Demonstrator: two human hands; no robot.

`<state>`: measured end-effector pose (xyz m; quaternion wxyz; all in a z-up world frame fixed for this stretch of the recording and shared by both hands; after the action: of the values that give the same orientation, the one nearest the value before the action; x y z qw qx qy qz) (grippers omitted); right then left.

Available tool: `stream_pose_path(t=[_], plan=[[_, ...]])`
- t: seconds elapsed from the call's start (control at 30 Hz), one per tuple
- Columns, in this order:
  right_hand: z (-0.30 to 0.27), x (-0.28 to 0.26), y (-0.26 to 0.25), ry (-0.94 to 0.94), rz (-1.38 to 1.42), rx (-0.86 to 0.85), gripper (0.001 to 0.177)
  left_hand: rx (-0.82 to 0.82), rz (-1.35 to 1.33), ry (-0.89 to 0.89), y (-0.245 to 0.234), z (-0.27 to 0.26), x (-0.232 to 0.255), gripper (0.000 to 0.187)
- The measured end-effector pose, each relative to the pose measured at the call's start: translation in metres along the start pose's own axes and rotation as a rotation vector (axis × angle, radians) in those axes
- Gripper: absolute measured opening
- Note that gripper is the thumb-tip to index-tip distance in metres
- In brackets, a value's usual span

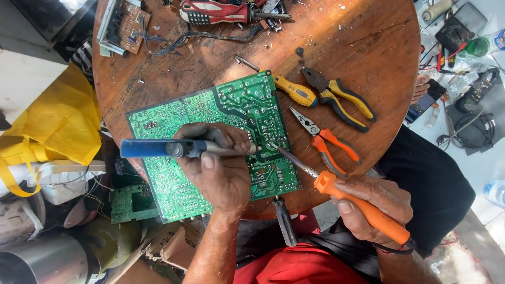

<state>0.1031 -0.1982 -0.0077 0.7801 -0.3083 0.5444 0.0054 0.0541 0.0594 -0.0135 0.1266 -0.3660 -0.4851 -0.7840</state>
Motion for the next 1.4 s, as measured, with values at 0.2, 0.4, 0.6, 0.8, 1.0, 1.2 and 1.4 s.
stream_pose_path(t=[0.2, 0.4, 0.6, 0.8, 1.0, 1.2, 1.4], plan=[[-0.003, 0.004, -0.004, 0.031, 0.004, -0.007, 0.026, -0.075, 0.171, 0.023, 0.009, -0.004, -0.007, 0.041], [0.000, 0.006, -0.003, 0.022, 0.049, -0.017, 0.025, -0.106, 0.253, 0.068, 0.015, -0.004, -0.009, 0.034], [-0.002, 0.009, -0.004, -0.020, 0.033, 0.019, 0.024, -0.154, 0.317, 0.048, 0.019, -0.004, -0.012, 0.038], [0.001, 0.006, -0.005, -0.025, 0.040, 0.018, 0.024, -0.161, 0.274, 0.053, 0.018, -0.009, -0.013, 0.032], [-0.010, 0.014, -0.007, -0.042, -0.015, 0.032, 0.026, -0.312, 0.302, 0.151, 0.022, -0.017, -0.015, 0.030], [-0.014, 0.001, -0.023, 0.028, 0.018, 0.059, 0.024, -0.077, 0.058, 0.103, 0.005, -0.003, 0.025, 0.028], [-0.029, 0.008, -0.027, 0.011, 0.052, 0.075, 0.028, -0.154, 0.085, 0.056, 0.019, -0.007, 0.074, 0.066]])
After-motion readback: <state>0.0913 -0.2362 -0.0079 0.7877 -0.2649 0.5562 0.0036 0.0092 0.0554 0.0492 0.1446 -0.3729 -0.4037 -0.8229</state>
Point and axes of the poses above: each hand's wrist, its own z-axis towards the middle knuckle, its own y-axis out of the palm, x = y × z, the point moved 7 cm from there along z, towards the middle knuckle, and after that the axes turned 9 degrees about y, right-handed, at the moved point
